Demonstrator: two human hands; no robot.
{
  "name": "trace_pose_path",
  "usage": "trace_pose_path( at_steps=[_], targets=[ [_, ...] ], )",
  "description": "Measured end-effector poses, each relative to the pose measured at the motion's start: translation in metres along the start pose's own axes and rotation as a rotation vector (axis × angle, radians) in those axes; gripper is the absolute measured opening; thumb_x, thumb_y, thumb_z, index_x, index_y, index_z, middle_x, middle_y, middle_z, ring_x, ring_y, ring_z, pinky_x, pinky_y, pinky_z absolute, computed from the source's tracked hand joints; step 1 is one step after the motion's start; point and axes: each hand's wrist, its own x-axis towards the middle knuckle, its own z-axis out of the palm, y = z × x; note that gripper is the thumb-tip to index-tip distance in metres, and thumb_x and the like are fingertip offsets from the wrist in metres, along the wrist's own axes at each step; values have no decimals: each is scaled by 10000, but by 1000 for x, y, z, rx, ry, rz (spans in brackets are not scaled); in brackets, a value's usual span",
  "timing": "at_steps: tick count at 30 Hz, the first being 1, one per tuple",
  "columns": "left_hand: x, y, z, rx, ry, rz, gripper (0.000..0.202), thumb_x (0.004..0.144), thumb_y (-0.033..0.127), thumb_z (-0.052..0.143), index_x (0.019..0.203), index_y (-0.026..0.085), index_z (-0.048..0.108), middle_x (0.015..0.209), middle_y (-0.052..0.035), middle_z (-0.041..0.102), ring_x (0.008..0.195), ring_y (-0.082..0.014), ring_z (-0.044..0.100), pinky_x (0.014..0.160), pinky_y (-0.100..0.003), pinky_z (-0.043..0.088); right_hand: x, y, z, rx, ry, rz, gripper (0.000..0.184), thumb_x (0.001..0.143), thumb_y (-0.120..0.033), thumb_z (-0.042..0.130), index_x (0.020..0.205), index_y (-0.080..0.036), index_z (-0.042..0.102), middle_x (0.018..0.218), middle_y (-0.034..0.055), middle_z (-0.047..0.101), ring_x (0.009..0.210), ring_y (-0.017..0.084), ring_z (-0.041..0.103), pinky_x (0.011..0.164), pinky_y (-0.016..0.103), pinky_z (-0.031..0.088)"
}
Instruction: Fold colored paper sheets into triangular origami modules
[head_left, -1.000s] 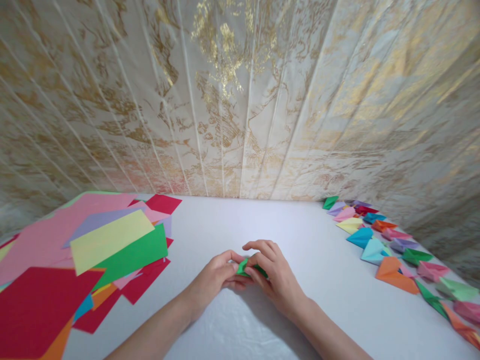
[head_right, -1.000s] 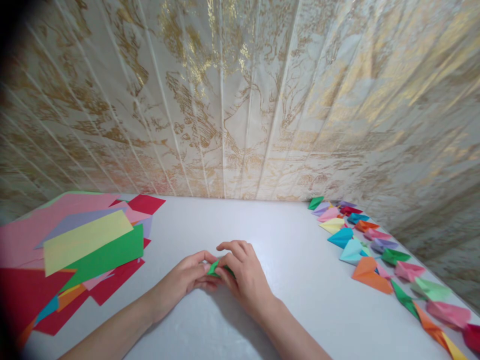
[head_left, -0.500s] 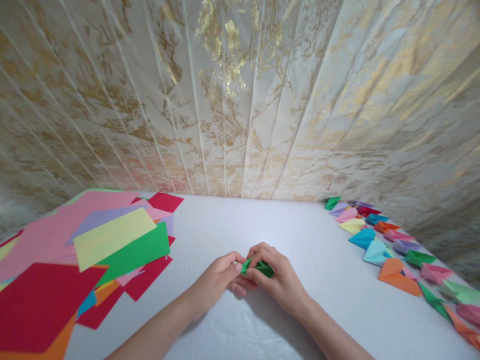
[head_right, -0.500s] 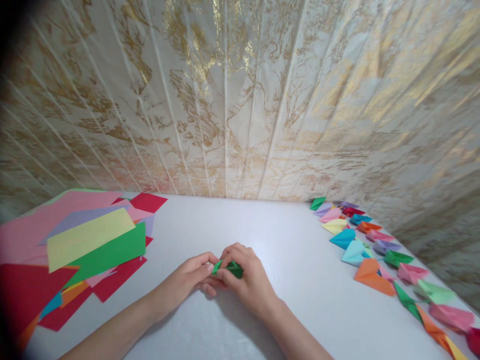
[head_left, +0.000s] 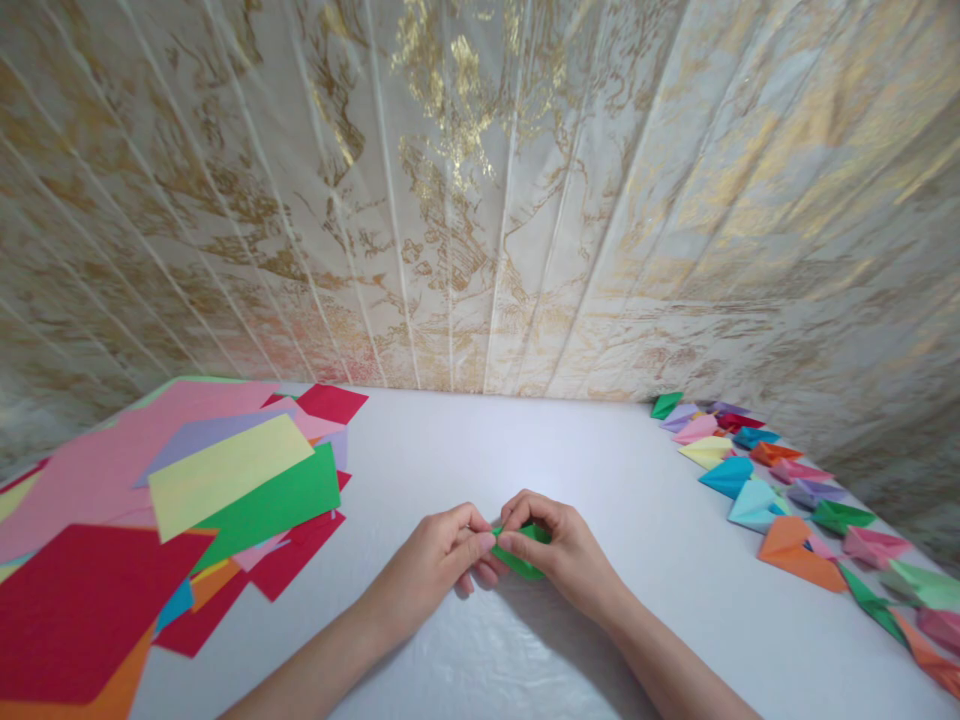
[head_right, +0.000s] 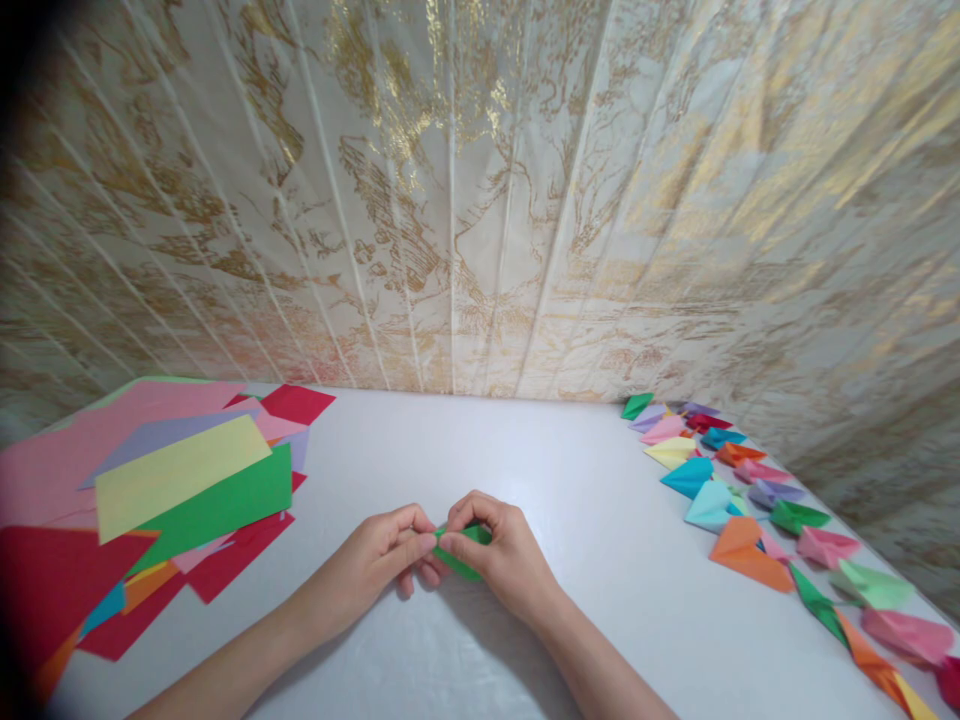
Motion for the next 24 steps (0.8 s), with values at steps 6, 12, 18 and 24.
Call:
trace_pose_path(
  at_steps=[6, 12, 18, 24],
  targets=[
    [-1, -6, 6, 0, 59, 7, 377, 893, 569, 548, 823, 199, 541, 785, -91, 761, 700, -210, 714, 567, -272, 465, 0, 1, 2, 48, 1, 36, 198, 796, -326, 714, 706, -193, 598, 814, 18, 634, 760, 168, 580, 735, 294, 452],
    [-4, -12, 12, 29, 103, 14, 338, 935, 525, 513, 843, 202, 552, 782, -77, 763, 705, -205, 713, 630, -294, 496, 1, 0, 0, 51, -21, 76, 209, 762, -352, 738, 841, -200, 617, 793, -5, 631, 722, 159, 568, 674, 274, 438],
    [-3, -5, 9, 85, 106, 25, 282, 916, 468, 552, 860, 195, 594, 759, -50, 753, 723, -207, 704, 662, -293, 490, -1, -2, -3, -15, -46, 134, 157, 774, -310, 736, 736, -175, 664, 641, -32, 616, 604, 123, 490, 591, 239, 364],
    [-2, -1, 0, 117, 120, 54, 236, 862, 395, 640, 742, 193, 633, 664, 4, 689, 643, -164, 609, 642, -265, 432, 1, -1, -3, 25, -50, 165, 221, 749, -379, 738, 721, -183, 642, 670, -14, 628, 622, 134, 499, 592, 243, 384]
  ],
)
